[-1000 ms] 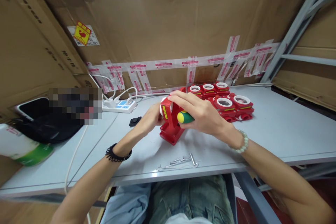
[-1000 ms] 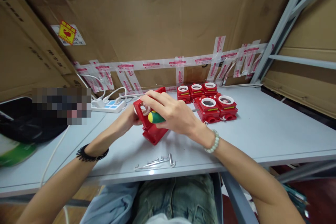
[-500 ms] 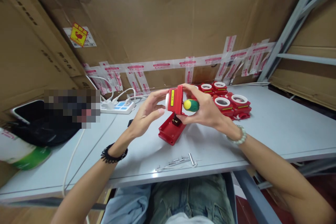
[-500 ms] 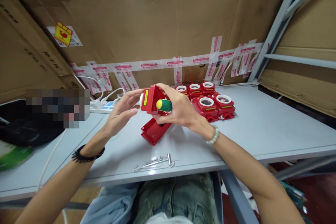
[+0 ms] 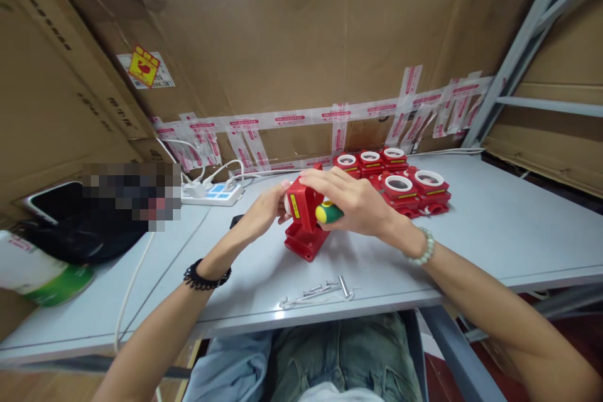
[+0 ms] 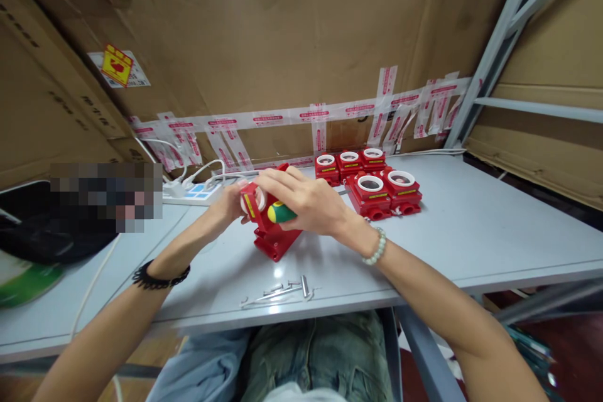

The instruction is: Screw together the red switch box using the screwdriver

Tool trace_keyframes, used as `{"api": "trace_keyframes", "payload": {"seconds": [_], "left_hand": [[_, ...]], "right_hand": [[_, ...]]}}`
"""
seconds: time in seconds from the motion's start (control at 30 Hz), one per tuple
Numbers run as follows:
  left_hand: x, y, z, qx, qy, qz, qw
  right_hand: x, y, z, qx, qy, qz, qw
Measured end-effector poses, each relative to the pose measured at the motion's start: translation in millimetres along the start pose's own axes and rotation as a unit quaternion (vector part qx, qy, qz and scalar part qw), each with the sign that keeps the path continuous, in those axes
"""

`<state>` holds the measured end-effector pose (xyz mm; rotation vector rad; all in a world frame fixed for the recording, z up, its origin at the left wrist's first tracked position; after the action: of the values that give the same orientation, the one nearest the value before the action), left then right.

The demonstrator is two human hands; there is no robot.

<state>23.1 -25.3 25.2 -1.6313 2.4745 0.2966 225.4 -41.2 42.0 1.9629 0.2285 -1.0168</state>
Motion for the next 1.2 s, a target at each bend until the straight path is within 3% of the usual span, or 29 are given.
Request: {"api": "trace_keyframes", "payload": {"seconds": [0.1,0.2,0.3,0.4,0.5,0.63,0.87,1.2], "left_hand": [[1,1.2,-1,-0.013,0.047,0.032,0.998],[2,6.0,0,-0.051,0.078,0.020,0.995],[2,9.1,-1,-0.047,-0.042,-0.024,0.998],[4,6.0,-5,-0.040,-0.171,0.042,0.984],[7,3.1,-12,-0.054,-0.195,0.095,0.975],[7,7.2,-15,-0.072,-0.183,0.092,0.976],[5,19.8,-13,-0.057,-0.135,0.115,0.982],[6,22.6,-14,-0.029,-0.034,0.139,0.989]], "right_hand": [[0,-2,5,0.053,0.041,0.008,0.998],[1,-3,4,0.039,0.022,0.002,0.999],[2,-4,-2,-0.014,-0.030,-0.008,0.999],[2,-2,-8,-0.077,-0.077,-0.030,0.994],[1,1,-11,-0.112,-0.124,-0.032,0.985],[0,4,-10,-0.127,-0.146,-0.028,0.981],[1,5,-12,-0.156,-0.101,-0.031,0.982],[1,6,-6,0.022,-0.046,-0.022,0.998]]}}
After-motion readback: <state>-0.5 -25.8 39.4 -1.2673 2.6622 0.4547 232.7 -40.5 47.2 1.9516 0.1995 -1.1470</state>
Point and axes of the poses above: each hand's wrist, its own x-axis away from the middle knuckle, its own y-axis out of the back of the hand, z = x × y, the point moved 1 cm from there along -x, towards the middle knuckle, and after that the axes turned 8 degrees about x, right-handed, at the moved point
